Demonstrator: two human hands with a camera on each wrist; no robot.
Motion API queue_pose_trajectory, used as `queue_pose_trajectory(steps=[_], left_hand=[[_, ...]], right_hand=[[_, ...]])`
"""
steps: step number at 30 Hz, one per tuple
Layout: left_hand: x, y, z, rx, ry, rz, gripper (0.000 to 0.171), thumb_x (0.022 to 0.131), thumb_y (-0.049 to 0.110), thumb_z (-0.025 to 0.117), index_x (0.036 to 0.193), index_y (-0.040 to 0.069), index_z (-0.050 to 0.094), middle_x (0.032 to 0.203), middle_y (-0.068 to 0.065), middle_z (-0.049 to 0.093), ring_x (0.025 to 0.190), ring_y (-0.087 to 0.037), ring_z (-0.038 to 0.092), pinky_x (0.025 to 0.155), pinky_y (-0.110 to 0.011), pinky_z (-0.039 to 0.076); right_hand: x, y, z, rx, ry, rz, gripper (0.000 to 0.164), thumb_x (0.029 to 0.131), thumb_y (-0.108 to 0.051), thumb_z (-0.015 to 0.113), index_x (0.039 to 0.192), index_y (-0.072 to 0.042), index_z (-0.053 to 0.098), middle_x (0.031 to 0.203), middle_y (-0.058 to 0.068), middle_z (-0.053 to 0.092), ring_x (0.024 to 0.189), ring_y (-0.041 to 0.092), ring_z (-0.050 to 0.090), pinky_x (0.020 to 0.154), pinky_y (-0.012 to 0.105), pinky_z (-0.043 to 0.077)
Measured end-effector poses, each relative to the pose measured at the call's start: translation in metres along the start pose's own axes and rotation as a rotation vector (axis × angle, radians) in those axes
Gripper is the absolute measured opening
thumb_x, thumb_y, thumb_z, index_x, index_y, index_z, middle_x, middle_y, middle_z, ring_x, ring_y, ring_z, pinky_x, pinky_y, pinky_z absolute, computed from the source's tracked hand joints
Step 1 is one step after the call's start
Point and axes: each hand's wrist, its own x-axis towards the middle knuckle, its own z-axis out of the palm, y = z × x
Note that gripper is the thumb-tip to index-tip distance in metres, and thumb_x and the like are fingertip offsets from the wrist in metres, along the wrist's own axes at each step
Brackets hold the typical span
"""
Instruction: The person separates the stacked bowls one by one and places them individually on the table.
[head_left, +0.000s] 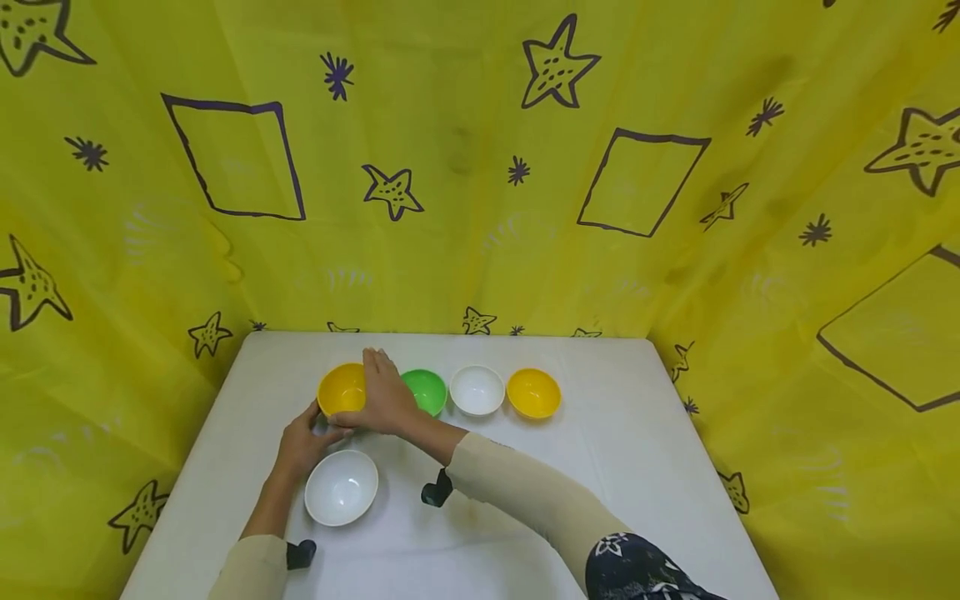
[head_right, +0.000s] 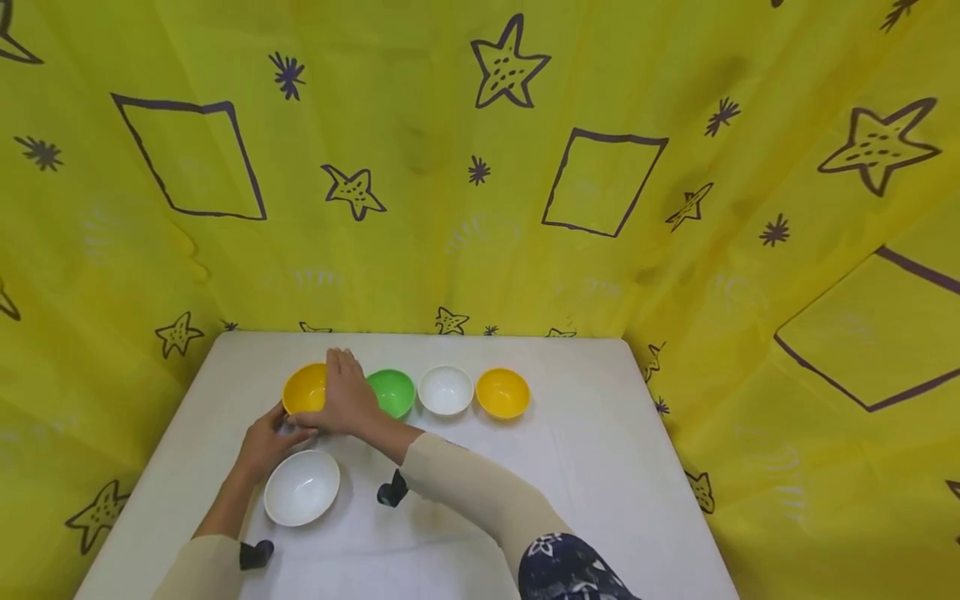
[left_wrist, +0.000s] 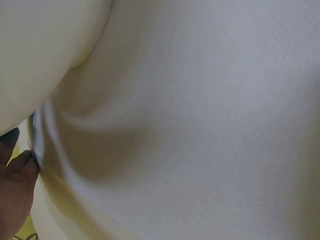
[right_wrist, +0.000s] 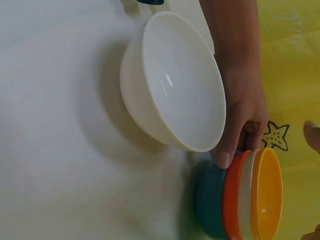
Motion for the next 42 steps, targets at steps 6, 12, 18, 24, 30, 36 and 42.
queue_pose_trajectory(steps=[6, 12, 18, 24, 30, 36, 42], left_hand=[[-0.001, -0.002, 0.001, 0.003, -0.008, -0.002, 0.097, 0.091, 0.035, 0.085, 0.161, -0.004, 0.031, 0.160, -0.033, 0.035, 0.148, -0.055, 0.032, 0.121, -0.066, 0.025], [0.000, -0.001, 0.000, 0.009, -0.015, -0.010, 0.095, 0.093, 0.033, 0.083, 0.163, -0.003, 0.030, 0.162, -0.032, 0.035, 0.149, -0.053, 0.031, 0.122, -0.064, 0.024], [0.002, 0.001, -0.001, 0.005, -0.026, -0.021, 0.097, 0.092, 0.036, 0.084, 0.163, -0.002, 0.030, 0.162, -0.032, 0.034, 0.150, -0.053, 0.030, 0.122, -0.065, 0.023], [0.002, 0.000, -0.001, 0.008, -0.022, -0.026, 0.094, 0.091, 0.033, 0.085, 0.162, -0.002, 0.033, 0.161, -0.031, 0.036, 0.150, -0.051, 0.031, 0.123, -0.063, 0.023], [0.001, -0.001, 0.000, 0.012, -0.024, -0.035, 0.094, 0.093, 0.034, 0.083, 0.163, -0.001, 0.031, 0.161, -0.032, 0.036, 0.149, -0.051, 0.031, 0.123, -0.062, 0.024], [0.000, 0.001, -0.002, 0.009, -0.021, -0.039, 0.093, 0.093, 0.033, 0.083, 0.163, -0.001, 0.031, 0.160, -0.032, 0.036, 0.149, -0.052, 0.031, 0.123, -0.062, 0.023], [0.001, -0.001, -0.002, 0.011, -0.026, -0.033, 0.097, 0.091, 0.035, 0.085, 0.164, 0.001, 0.030, 0.162, -0.031, 0.035, 0.150, -0.051, 0.030, 0.124, -0.062, 0.022]], right_hand=[[0.009, -0.002, 0.006, -0.058, -0.088, 0.045, 0.114, 0.082, -0.062, 0.083, 0.161, 0.000, 0.030, 0.162, 0.015, 0.041, 0.153, 0.027, 0.036, 0.117, 0.035, 0.043], [0.012, -0.001, 0.014, -0.114, -0.130, 0.057, 0.116, 0.080, -0.063, 0.084, 0.162, -0.001, 0.030, 0.165, 0.013, 0.039, 0.152, 0.025, 0.037, 0.117, 0.032, 0.042], [0.019, 0.004, 0.020, -0.159, -0.126, 0.095, 0.122, 0.076, -0.069, 0.084, 0.162, -0.002, 0.029, 0.164, 0.012, 0.040, 0.152, 0.024, 0.036, 0.118, 0.031, 0.040], [0.024, 0.009, 0.019, -0.145, -0.154, 0.150, 0.118, 0.077, -0.069, 0.084, 0.161, -0.003, 0.034, 0.161, 0.010, 0.044, 0.150, 0.022, 0.038, 0.115, 0.030, 0.043], [0.026, 0.012, 0.020, -0.128, -0.168, 0.126, 0.122, 0.073, -0.067, 0.088, 0.161, -0.002, 0.034, 0.160, 0.011, 0.046, 0.149, 0.023, 0.040, 0.115, 0.031, 0.044], [0.027, 0.012, 0.023, -0.115, -0.168, 0.130, 0.116, 0.074, -0.064, 0.089, 0.159, -0.005, 0.037, 0.150, 0.009, 0.052, 0.137, 0.020, 0.052, 0.107, 0.030, 0.051], [0.025, 0.013, 0.021, -0.051, -0.132, 0.107, 0.108, 0.073, -0.061, 0.090, 0.153, -0.005, 0.044, 0.131, 0.006, 0.059, 0.112, 0.016, 0.059, 0.092, 0.025, 0.055]])
